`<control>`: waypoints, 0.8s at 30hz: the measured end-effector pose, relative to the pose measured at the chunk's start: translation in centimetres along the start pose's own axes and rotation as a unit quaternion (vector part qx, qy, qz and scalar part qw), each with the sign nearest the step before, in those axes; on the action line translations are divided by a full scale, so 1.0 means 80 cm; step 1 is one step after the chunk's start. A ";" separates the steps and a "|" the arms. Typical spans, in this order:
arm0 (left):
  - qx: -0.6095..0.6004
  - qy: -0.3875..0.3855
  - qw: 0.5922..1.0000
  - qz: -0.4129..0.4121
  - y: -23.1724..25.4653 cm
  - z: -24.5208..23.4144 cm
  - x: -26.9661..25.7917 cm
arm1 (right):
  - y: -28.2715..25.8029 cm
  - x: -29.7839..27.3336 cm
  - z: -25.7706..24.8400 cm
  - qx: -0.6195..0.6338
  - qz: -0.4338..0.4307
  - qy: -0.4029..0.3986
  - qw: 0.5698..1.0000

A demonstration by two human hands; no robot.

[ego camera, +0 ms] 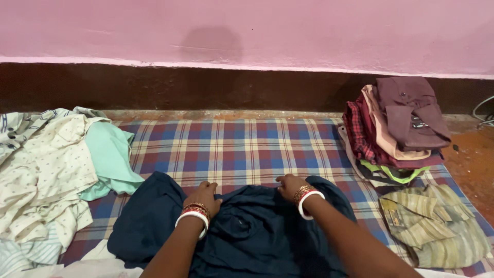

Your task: The person finishes folding a shirt by hand on a mattress and places it on a stack, then picks up another shirt, spreads it out, folds the sleeves and body, and places it on the same stack.

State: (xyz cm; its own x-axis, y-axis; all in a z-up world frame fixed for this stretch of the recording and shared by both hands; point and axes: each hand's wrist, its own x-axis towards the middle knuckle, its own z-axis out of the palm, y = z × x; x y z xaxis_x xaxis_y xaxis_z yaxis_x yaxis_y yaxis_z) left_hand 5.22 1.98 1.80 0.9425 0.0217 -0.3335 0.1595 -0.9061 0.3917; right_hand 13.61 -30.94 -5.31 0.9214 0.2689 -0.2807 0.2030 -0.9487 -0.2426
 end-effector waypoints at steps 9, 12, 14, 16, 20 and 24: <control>0.081 -0.078 0.989 -0.096 -0.014 -0.013 0.014 | -0.040 0.001 0.029 -0.044 -0.065 -0.188 0.979; -0.017 0.035 0.997 -0.067 0.016 -0.035 0.021 | -0.078 0.006 -0.019 0.151 -0.011 -0.085 0.985; -0.087 0.124 0.988 -0.006 0.042 -0.042 0.028 | -0.105 0.010 -0.033 0.205 -0.003 -0.084 0.975; -0.164 0.207 0.954 0.143 0.064 -0.044 0.031 | -0.121 0.022 -0.033 0.225 -0.122 0.033 0.966; -0.185 0.197 0.946 0.180 0.089 -0.044 0.017 | -0.118 0.050 -0.030 0.226 -0.013 0.058 0.972; 0.070 -0.022 0.996 -0.050 0.044 -0.041 -0.010 | -0.089 0.037 -0.067 0.319 0.049 0.129 0.938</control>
State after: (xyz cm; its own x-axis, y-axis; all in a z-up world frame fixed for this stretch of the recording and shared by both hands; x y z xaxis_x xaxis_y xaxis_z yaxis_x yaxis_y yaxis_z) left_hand 5.98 0.16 6.25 0.9096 0.0991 -0.4036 0.2069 -0.9502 0.2330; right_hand 16.66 -24.26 0.59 0.9914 0.0596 -0.1168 -0.0500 -0.6522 -0.7564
